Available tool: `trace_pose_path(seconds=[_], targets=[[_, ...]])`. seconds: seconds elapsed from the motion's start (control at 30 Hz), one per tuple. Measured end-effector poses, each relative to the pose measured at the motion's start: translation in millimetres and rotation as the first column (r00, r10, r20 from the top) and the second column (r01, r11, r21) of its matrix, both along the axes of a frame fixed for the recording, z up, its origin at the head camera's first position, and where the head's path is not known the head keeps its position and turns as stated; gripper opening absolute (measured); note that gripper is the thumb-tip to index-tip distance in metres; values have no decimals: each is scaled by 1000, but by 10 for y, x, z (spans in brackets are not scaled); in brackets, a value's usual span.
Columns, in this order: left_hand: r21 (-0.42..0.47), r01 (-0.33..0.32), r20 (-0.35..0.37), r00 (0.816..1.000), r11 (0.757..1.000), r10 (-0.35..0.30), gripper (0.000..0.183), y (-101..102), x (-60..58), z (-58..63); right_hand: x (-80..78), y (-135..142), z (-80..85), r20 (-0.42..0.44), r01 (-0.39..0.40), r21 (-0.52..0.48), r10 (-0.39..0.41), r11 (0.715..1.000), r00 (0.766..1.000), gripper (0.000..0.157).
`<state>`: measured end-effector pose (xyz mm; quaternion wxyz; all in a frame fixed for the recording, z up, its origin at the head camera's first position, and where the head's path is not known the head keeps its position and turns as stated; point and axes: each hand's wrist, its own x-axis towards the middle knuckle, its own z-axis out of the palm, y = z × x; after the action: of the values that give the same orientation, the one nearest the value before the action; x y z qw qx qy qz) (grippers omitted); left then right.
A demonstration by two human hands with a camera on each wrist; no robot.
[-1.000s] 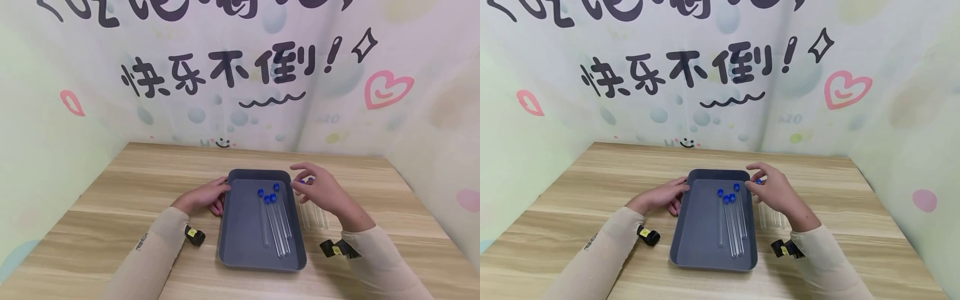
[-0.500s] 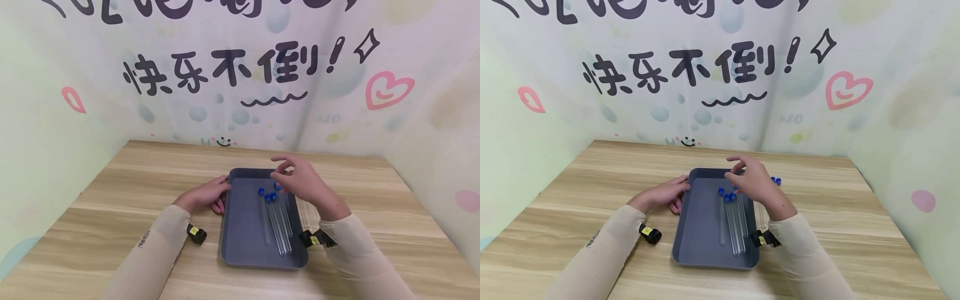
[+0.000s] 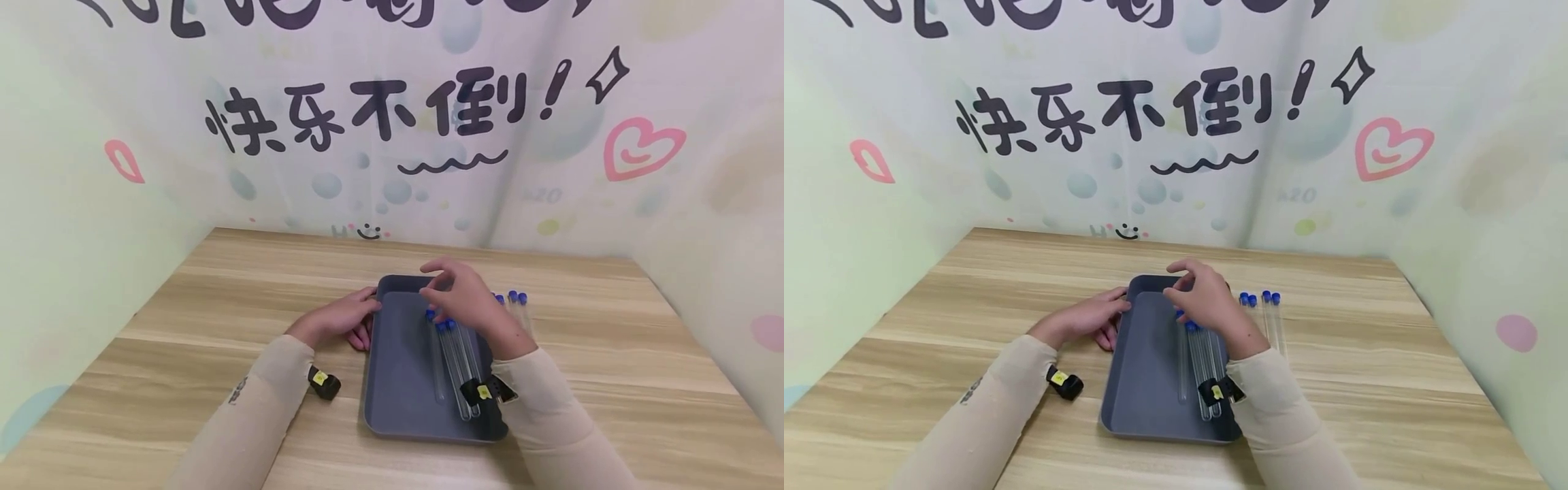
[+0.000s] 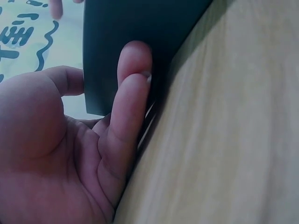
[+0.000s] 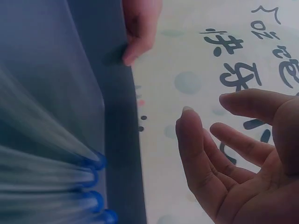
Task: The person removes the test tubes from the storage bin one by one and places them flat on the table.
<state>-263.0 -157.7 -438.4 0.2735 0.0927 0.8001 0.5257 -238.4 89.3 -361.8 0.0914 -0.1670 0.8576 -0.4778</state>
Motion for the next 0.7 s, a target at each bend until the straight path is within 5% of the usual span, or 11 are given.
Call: trace_pose_path(seconds=[0.7], targets=[[-7,-10,-1,1000,1000,10,54,10,-8,-1,-134,22,-342,128,40,83,-51,996,990,45]])
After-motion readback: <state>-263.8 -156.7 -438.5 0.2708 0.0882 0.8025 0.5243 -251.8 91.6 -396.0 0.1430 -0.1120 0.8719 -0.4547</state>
